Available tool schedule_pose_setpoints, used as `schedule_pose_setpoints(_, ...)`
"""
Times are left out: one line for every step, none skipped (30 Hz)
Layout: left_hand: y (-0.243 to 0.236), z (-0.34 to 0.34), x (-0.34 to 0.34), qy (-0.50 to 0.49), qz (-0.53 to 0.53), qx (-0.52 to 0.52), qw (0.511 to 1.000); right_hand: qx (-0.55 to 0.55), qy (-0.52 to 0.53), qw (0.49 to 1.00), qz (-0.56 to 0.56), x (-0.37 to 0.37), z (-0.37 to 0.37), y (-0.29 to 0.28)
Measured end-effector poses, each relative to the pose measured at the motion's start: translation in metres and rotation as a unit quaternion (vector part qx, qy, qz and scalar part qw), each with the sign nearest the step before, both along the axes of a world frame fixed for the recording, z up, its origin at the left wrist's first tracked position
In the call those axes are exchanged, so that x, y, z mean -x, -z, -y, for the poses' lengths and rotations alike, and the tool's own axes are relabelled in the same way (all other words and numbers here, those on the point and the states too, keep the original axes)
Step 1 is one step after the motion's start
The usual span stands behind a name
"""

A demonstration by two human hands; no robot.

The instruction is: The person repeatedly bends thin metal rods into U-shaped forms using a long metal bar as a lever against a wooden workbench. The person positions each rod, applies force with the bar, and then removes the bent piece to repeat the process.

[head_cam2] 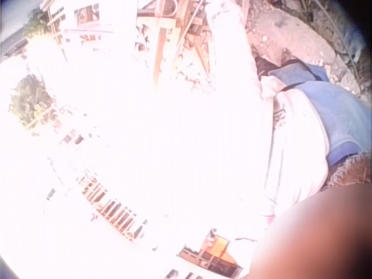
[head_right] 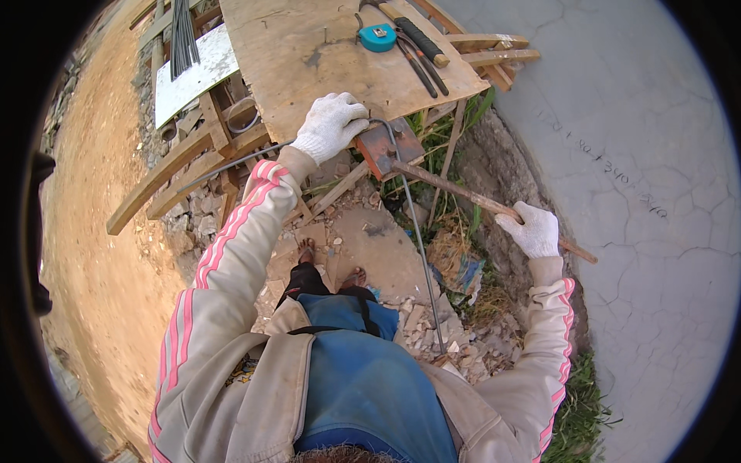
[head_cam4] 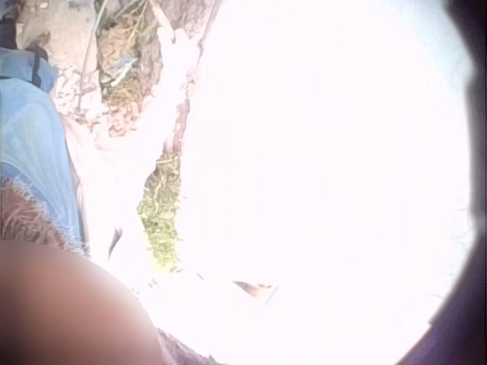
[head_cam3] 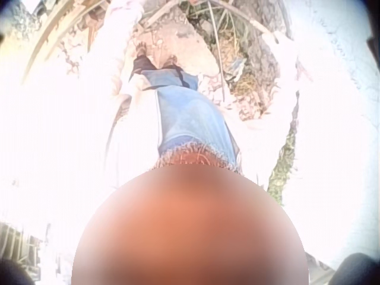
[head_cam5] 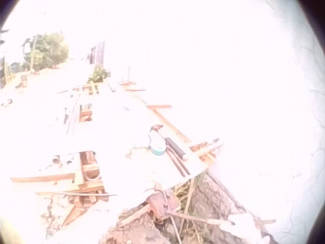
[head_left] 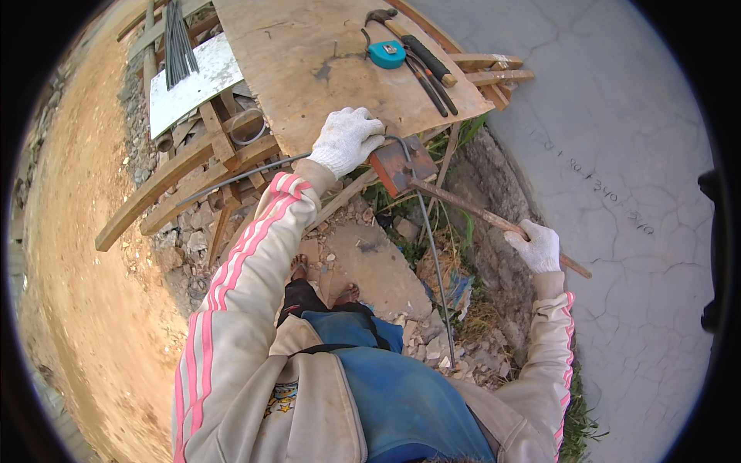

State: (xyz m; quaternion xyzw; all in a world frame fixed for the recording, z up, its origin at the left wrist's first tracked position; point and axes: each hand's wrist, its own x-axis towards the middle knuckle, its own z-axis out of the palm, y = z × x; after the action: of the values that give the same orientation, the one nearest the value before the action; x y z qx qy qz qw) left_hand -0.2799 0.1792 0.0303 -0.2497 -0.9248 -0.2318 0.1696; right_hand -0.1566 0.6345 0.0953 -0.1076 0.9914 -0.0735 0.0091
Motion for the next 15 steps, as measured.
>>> schedule_pose_setpoints(0.0,0.001,0.0,-0.001,0.003,0.003,1.0,0.001,0.014,1.0,-0.001,-0.002,0.001,0.0)
schedule_pose_setpoints(0.0,0.001,0.001,0.0,0.006,0.006,1.0,0.003,0.005,1.0,-0.008,-0.005,-0.001,-0.002)
schedule_pose_setpoints(-0.001,0.002,0.001,0.005,0.004,-0.004,1.0,0.003,0.01,1.0,-0.01,-0.008,-0.005,-0.004)
schedule_pose_setpoints(-0.001,0.002,0.002,0.012,0.002,-0.015,1.0,0.02,0.003,1.0,-0.015,-0.012,-0.009,-0.005)
schedule_pose_setpoints(-0.001,0.002,0.002,0.016,0.003,-0.025,1.0,-0.019,0.036,0.999,0.003,-0.016,-0.019,-0.008)
schedule_pose_setpoints(-0.002,0.003,0.003,0.018,-0.003,-0.027,0.999,-0.039,0.056,0.998,0.018,-0.019,-0.032,-0.012)
schedule_pose_setpoints(-0.002,0.002,0.002,0.018,-0.005,-0.027,0.999,-0.048,0.069,0.996,0.029,-0.023,-0.046,-0.016)
schedule_pose_setpoints(-0.002,0.002,0.002,0.019,-0.004,-0.029,0.999,-0.086,0.136,0.985,0.067,-0.028,-0.065,-0.022)
schedule_pose_setpoints(-0.002,0.002,0.002,0.021,-0.011,-0.023,0.999,-0.111,0.182,0.973,0.091,-0.034,-0.083,-0.026)
schedule_pose_setpoints(-0.001,0.002,0.003,0.023,-0.017,-0.017,0.999,-0.109,0.181,0.975,0.07,-0.038,-0.097,-0.024)
schedule_pose_setpoints(-0.001,0.002,0.004,0.025,-0.032,-0.016,0.999,-0.118,0.191,0.973,0.055,-0.04,-0.107,-0.019)
schedule_pose_setpoints(-0.001,0.002,0.005,0.029,-0.035,-0.017,0.999,-0.13,0.207,0.969,0.043,-0.041,-0.115,-0.014)
schedule_pose_setpoints(0.0,0.003,0.005,0.035,-0.045,-0.02,0.998,-0.127,0.213,0.968,0.025,-0.045,-0.12,-0.007)
schedule_pose_setpoints(0.001,0.003,0.006,0.036,-0.045,-0.022,0.998,-0.13,0.225,0.966,0.009,-0.047,-0.123,-0.001)
schedule_pose_setpoints(0.001,0.004,0.008,0.039,-0.049,-0.022,0.998,-0.135,0.236,0.962,-0.006,-0.051,-0.124,0.004)
